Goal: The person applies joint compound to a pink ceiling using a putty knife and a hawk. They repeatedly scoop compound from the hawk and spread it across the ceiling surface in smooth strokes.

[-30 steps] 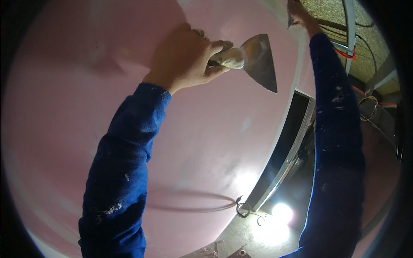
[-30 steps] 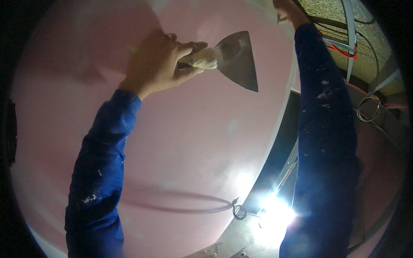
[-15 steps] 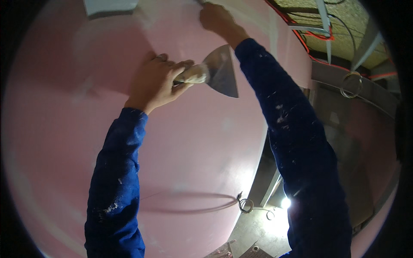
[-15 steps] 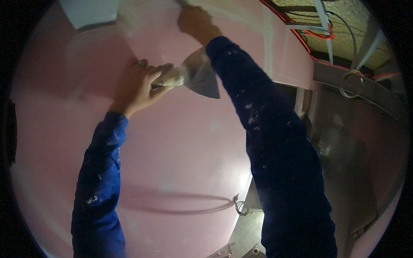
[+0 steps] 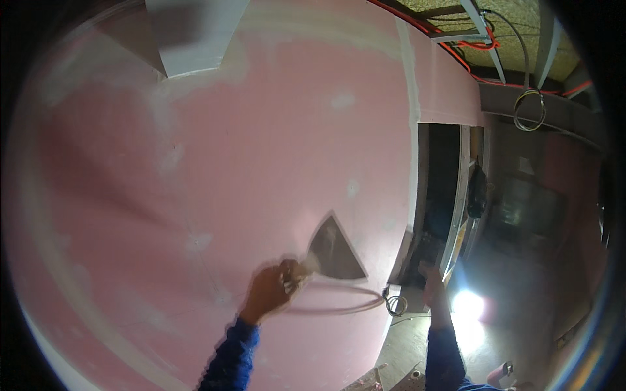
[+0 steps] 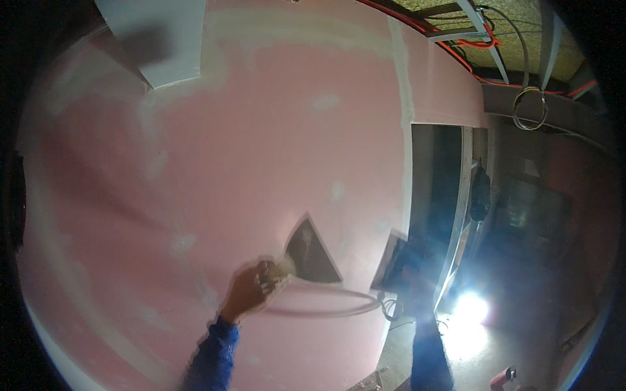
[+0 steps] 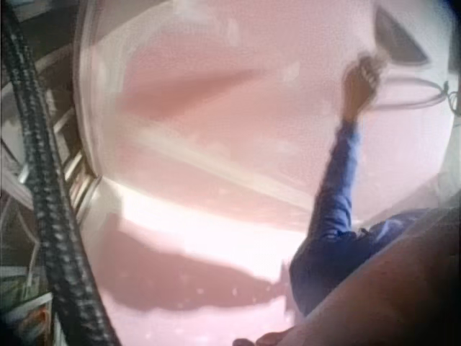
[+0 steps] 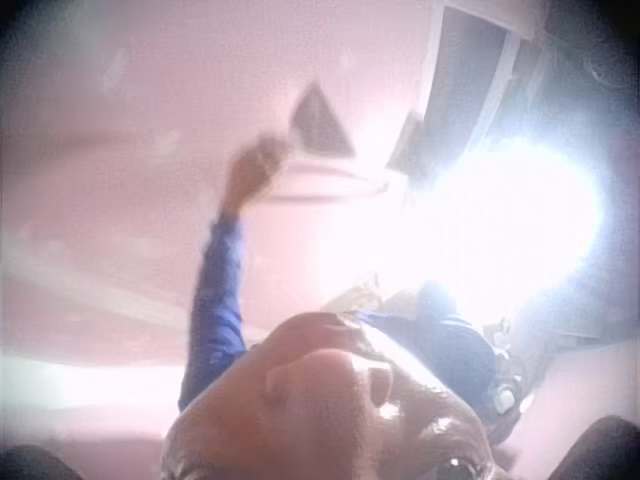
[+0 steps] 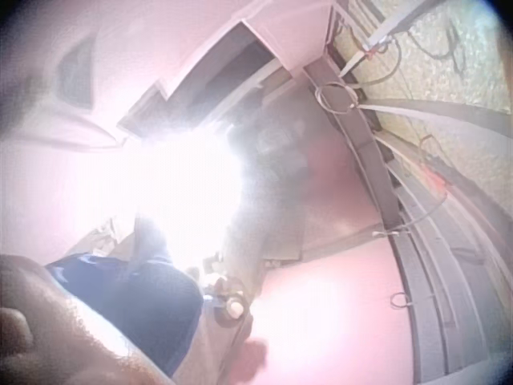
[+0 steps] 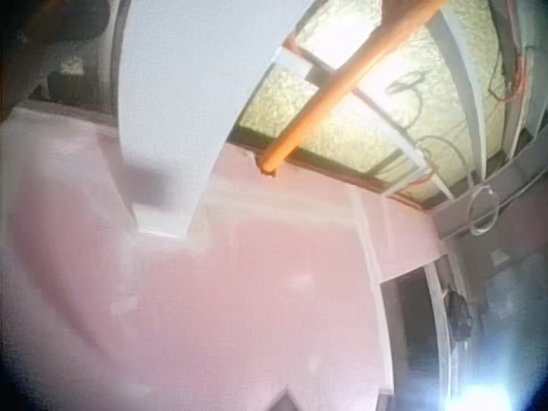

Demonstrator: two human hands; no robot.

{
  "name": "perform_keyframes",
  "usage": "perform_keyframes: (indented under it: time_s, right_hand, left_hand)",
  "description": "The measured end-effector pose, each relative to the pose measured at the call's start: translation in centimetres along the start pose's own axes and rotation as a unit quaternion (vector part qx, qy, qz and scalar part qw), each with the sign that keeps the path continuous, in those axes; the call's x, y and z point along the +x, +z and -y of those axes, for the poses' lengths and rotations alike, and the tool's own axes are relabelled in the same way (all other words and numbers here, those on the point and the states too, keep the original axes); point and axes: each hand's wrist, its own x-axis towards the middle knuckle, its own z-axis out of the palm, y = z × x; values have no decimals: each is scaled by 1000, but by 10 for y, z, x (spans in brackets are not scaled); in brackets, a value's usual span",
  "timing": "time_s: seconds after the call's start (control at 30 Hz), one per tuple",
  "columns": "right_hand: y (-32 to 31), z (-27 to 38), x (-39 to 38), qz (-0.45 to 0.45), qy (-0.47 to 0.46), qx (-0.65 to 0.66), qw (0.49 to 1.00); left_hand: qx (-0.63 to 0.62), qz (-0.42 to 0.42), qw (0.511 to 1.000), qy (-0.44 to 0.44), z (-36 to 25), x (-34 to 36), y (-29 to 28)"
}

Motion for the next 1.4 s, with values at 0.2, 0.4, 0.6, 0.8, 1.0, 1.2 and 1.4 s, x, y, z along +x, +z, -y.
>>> perform_keyframes:
  time_s: [0.2, 0.4, 0.6, 0.8, 1.0, 1.2, 1.4]
  right_hand:
    - [-79, -231, -147, -13, 330, 89, 940]
    - [1, -164, -193, 158, 288, 66, 942]
    - [74, -98, -205, 468, -51, -135, 872]
    - [90, -167, -251, 571, 48, 50, 818]
    - [65, -202, -256, 575, 29, -67, 815]
    - [55, -191, -248, 547, 0, -114, 829]
    - [60, -189, -249, 485, 167, -87, 854]
  left_hand:
    - [-10, 46, 997, 56, -4, -278, 153]
    - [-406, 111, 727, -543, -50, -384, 133]
    - [-417, 131, 737, -515, -68, -323, 79]
    - [-380, 98, 791, -469, -73, -315, 60]
    - [-363, 109, 801, -464, -73, -349, 56]
    - [-271, 154, 794, -522, -100, -349, 31]
    - [-311, 44, 739, -596, -113, -343, 9]
